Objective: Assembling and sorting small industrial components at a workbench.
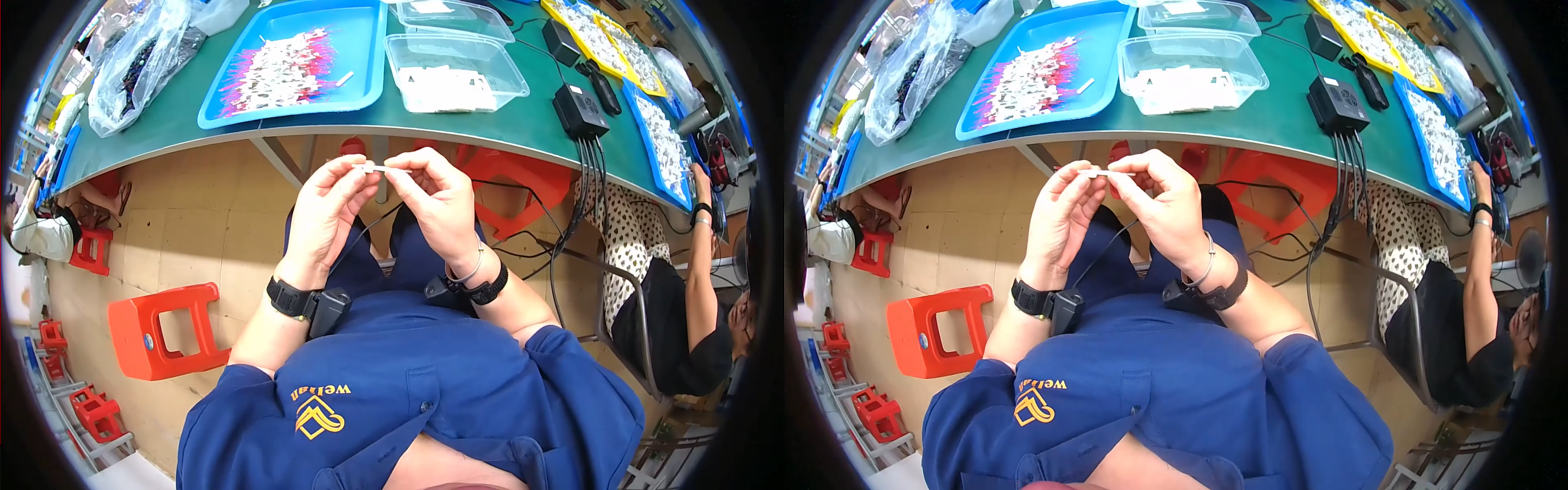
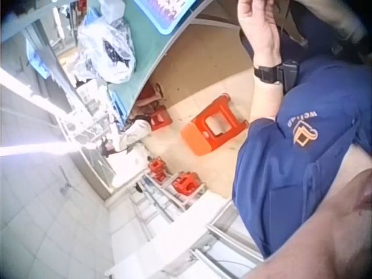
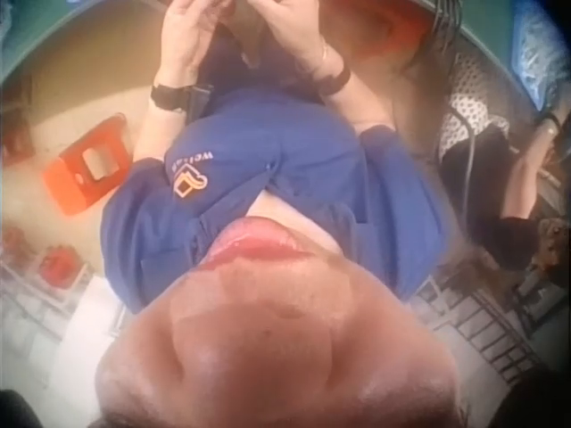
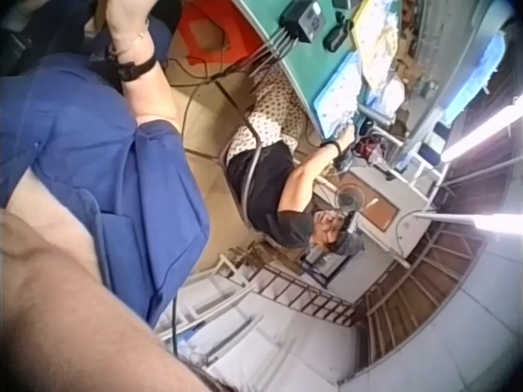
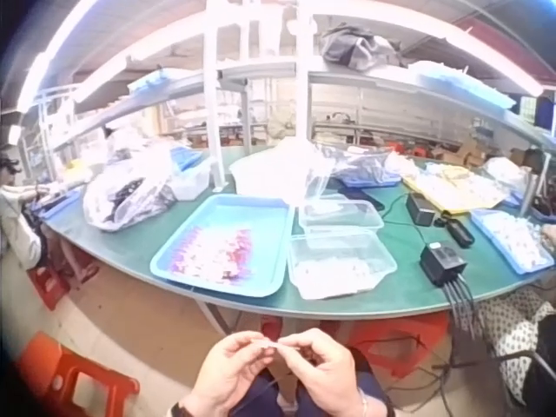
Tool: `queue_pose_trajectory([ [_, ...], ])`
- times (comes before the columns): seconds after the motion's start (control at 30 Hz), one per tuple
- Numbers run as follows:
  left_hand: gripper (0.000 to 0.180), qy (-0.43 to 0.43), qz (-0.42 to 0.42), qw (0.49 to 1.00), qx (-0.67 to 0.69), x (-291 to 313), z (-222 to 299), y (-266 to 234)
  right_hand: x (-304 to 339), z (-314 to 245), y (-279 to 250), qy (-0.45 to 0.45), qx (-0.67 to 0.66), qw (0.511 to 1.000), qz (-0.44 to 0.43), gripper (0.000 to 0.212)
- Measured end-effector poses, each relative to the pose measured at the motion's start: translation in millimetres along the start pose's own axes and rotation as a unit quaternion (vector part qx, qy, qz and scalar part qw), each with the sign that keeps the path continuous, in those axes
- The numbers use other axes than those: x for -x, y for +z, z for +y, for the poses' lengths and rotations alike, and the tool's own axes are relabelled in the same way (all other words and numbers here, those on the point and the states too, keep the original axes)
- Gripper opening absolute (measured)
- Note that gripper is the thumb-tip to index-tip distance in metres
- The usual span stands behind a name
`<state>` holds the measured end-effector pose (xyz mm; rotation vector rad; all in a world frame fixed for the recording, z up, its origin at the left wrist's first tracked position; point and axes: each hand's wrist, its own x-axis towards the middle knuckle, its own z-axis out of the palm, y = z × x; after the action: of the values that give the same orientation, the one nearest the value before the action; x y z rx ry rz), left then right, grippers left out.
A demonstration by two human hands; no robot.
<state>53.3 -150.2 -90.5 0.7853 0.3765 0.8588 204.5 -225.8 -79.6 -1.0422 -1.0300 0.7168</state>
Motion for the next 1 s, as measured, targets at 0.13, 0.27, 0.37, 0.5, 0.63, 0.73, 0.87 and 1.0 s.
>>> queue_pose_trajectory([
  [0.13,0.021,0.009,0.028,0.996,0.085,-7.3,0.5,-5.5,0.9,4.0,3.3,0.014,-0.052,0.999,-0.003,0.027],
  [0.27,0.018,0.045,0.063,0.993,0.09,-10.5,5.2,-6.6,2.5,9.9,-2.8,0.033,-0.064,0.997,0.003,0.029],
  [0.37,0.018,0.068,0.076,0.99,0.093,-14.6,12.1,-7.4,1.8,5.0,-2.3,0.05,-0.04,0.998,0.0,0.022],
  [0.5,0.019,0.09,0.071,0.99,0.078,-18.0,20.3,-9.1,-0.8,6.5,-2.5,0.052,-0.033,0.998,-0.012,0.019],
  [0.63,0.019,0.102,0.06,0.99,0.071,-19.7,24.3,-2.6,-3.0,1.4,-5.4,0.045,-0.03,0.998,-0.02,0.019],
  [0.73,0.019,0.088,0.061,0.994,0.028,-18.5,25.1,7.1,-3.3,-10.4,-5.5,0.021,-0.033,0.999,-0.014,0.022],
  [0.87,0.019,0.073,0.037,0.994,-0.078,-6.9,24.6,15.4,-5.4,-23.2,-3.2,-0.056,0.051,0.996,-0.042,0.035],
  [1.0,0.018,0.044,0.019,0.989,-0.137,-5.5,26.0,29.7,-9.1,-28.3,-0.7,-0.094,0.068,0.993,-0.038,0.029],
])
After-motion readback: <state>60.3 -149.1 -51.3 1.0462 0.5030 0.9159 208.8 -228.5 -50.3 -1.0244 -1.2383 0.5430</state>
